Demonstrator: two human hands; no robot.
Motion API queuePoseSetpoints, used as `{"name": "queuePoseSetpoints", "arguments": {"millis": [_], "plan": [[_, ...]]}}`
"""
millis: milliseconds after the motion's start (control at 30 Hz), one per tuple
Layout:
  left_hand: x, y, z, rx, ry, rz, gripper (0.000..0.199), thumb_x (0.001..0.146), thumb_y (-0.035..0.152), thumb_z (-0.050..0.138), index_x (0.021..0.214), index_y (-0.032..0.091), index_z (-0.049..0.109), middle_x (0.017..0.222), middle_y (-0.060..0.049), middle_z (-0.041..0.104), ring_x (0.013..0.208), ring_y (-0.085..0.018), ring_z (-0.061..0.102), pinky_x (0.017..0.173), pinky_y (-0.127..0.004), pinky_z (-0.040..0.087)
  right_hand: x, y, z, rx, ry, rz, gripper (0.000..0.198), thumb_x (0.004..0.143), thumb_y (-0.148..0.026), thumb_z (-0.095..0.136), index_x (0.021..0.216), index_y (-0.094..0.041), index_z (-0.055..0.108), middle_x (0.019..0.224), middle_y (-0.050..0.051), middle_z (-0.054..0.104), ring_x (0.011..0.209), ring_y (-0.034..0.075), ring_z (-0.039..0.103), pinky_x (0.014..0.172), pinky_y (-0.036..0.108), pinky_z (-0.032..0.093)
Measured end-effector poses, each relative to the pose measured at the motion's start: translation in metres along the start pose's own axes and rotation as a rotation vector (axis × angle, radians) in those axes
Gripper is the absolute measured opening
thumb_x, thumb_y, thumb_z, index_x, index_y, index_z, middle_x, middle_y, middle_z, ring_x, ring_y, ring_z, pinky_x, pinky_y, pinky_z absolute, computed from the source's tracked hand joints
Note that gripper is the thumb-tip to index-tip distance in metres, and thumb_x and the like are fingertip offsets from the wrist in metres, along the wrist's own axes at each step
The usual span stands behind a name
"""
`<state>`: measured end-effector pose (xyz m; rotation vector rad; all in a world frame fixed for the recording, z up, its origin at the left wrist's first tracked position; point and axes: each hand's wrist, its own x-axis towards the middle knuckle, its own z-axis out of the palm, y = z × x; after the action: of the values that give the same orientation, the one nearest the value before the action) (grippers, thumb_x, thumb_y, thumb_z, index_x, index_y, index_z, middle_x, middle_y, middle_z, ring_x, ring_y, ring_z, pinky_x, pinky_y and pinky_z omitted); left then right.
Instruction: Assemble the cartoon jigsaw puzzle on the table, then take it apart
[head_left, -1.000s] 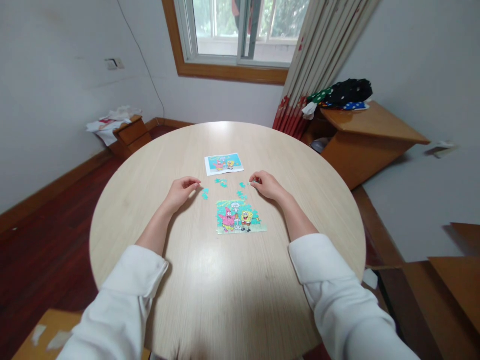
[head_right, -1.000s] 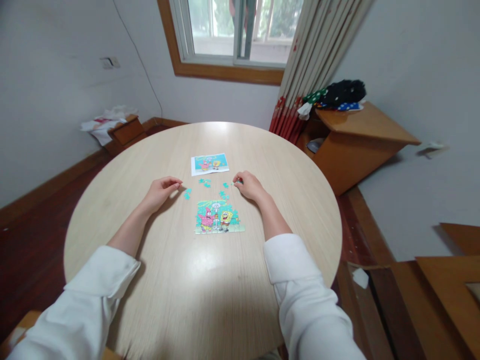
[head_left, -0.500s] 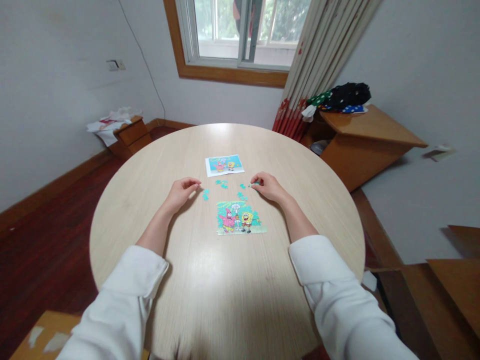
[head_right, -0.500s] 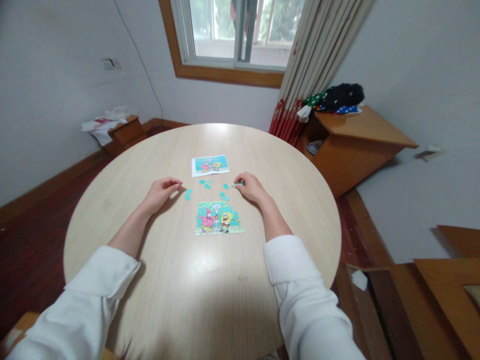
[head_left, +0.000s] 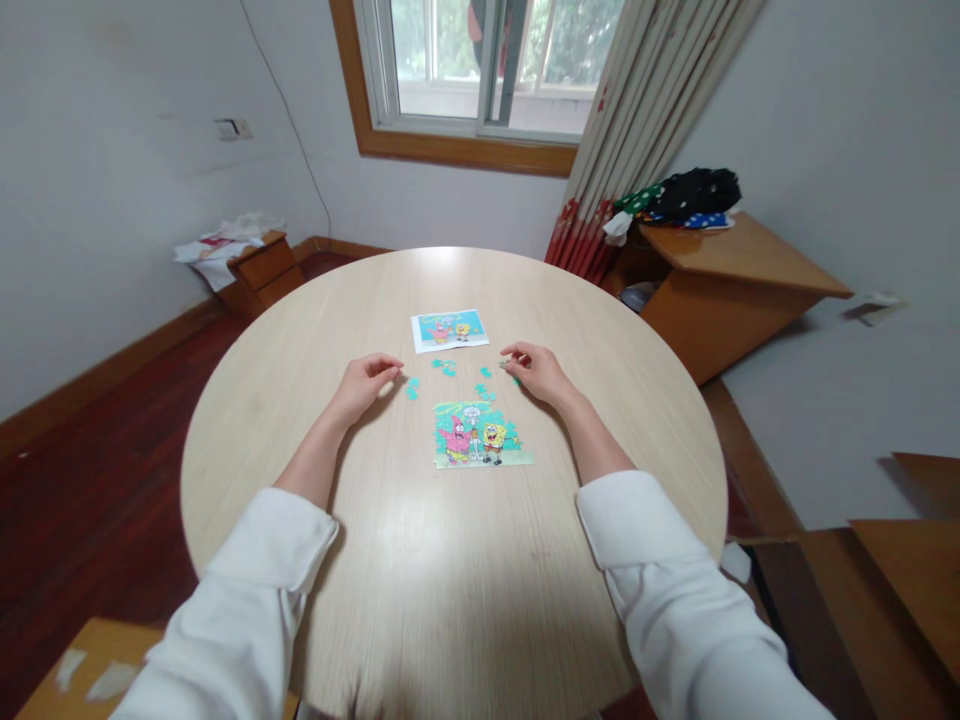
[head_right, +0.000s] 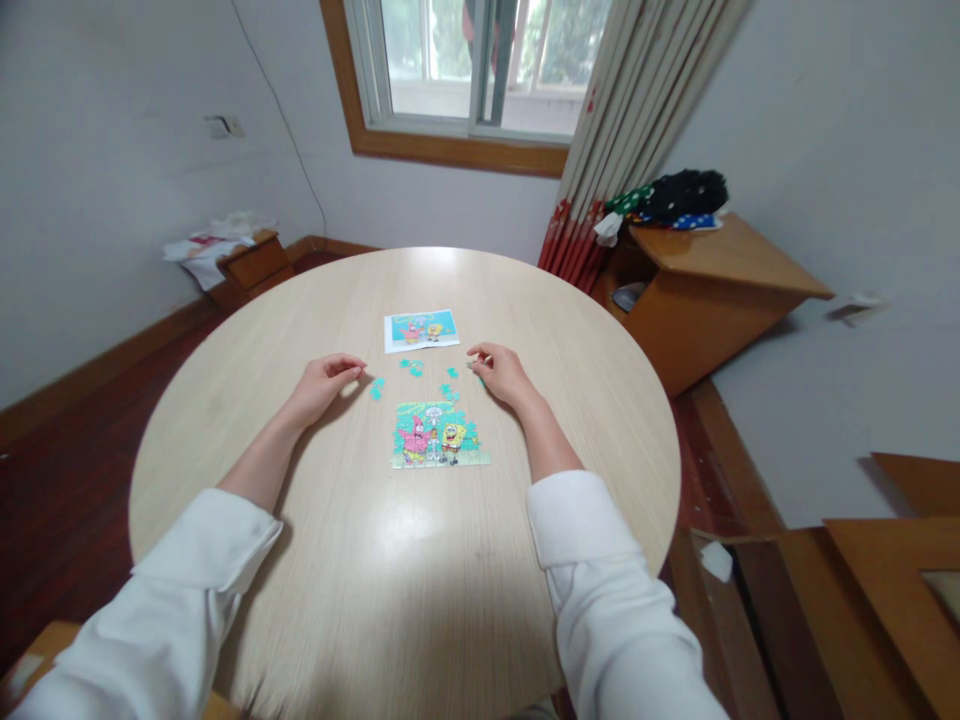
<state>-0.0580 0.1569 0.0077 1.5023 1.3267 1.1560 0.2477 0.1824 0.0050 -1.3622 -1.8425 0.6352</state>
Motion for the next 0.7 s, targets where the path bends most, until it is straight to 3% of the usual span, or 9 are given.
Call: {"name": "queuePoseSetpoints", "arguments": {"millis": [167,400,533,700], "plan": [[-0.002,0.002,0.002,0.013,-0.073,0.03,0.022,0.067,0.036,0.067,0.079,0.017,0.066,0.078,-0.006,0.069,0.075,-0.017,0.062,0.076,-0.034,0.048,0.004,-0.027,0.008,0.037,0.011,-0.016,0.017,0.08,-0.021,0.053,0.084,-0.016,0.068,0.086,0.007,0.064,0.072,0.014,0.053,0.073,0.03,0.044],[-0.008,0.013,0.009,0.049,-0.326,0.053,0.025,0.065,0.04,0.069,0.066,0.015,0.066,0.073,-0.008,0.068,0.069,-0.016,0.059,0.068,-0.032,0.047,-0.009,-0.077,0.048,0.267,-0.273,-0.016,0.009,0.081,-0.018,0.052,0.084,-0.018,0.06,0.078,0.002,0.059,0.065,0.011,0.05,0.064,0.026,0.043],[-0.011,0.02,0.015,0.059,-0.433,0.057,0.029,0.065,0.043,0.07,0.069,0.014,0.069,0.073,-0.008,0.069,0.067,-0.016,0.058,0.066,-0.032,0.046,-0.015,-0.085,0.068,0.377,-0.339,0.062,0.002,0.076,-0.016,0.057,0.077,-0.017,0.059,0.068,-0.001,0.058,0.061,0.01,0.051,0.059,0.024,0.042],[-0.012,0.022,0.016,0.062,-0.456,0.063,0.034,0.067,0.047,0.069,0.072,0.013,0.07,0.068,-0.007,0.068,0.063,-0.014,0.057,0.062,-0.03,0.046,-0.019,-0.085,0.075,0.424,-0.347,0.13,0.007,0.072,-0.02,0.064,0.072,-0.015,0.058,0.059,-0.002,0.056,0.054,0.009,0.051,0.052,0.021,0.04]]}}
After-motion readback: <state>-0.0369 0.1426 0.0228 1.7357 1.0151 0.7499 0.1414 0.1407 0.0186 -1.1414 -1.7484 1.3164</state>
